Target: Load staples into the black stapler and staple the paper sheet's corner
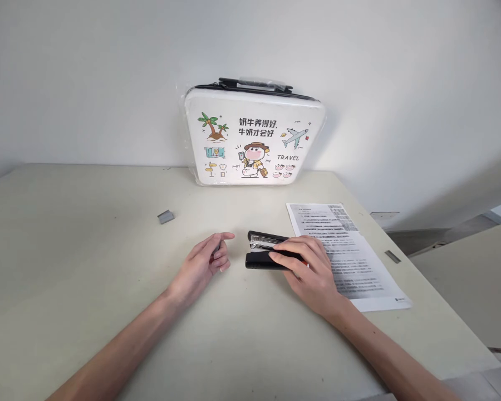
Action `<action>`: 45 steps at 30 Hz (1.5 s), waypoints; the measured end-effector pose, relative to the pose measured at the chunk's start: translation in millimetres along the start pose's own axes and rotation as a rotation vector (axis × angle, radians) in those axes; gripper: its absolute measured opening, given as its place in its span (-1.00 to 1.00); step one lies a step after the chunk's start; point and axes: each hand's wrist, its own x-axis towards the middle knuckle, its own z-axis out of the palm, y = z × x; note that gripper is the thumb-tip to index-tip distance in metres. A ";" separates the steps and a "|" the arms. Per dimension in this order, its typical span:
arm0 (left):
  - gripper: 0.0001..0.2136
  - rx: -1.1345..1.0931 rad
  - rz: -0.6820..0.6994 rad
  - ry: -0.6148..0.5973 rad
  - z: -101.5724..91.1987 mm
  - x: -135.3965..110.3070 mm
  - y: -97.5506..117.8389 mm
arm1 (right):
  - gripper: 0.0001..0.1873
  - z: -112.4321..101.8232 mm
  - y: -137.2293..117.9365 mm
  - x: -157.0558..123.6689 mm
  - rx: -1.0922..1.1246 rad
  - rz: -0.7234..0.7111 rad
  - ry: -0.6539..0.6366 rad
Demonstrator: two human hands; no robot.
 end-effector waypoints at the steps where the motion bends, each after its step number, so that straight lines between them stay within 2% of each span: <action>1: -0.68 0.007 0.003 -0.006 -0.4 -0.1 -0.1 | -0.49 0.1 0.1 -0.3 -0.002 0.001 -0.002; 9: -0.68 0.043 0.018 -0.066 -3.7 -0.2 -0.9 | -0.49 1.2 1.4 -1.9 -0.016 0.011 -0.001; 27: -0.66 0.075 0.027 -0.082 -3.8 0.2 -0.6 | -0.49 0.4 0.8 -1.2 -0.015 0.004 -0.005; 37: -0.63 0.049 0.013 -0.086 -7.1 1.7 -4.0 | -0.43 0.7 2.7 -4.4 -0.011 0.030 -0.024; 45: -0.58 0.000 0.048 -0.088 -6.7 1.5 -9.5 | -0.48 0.9 11.2 -10.1 -0.019 0.076 -0.051</action>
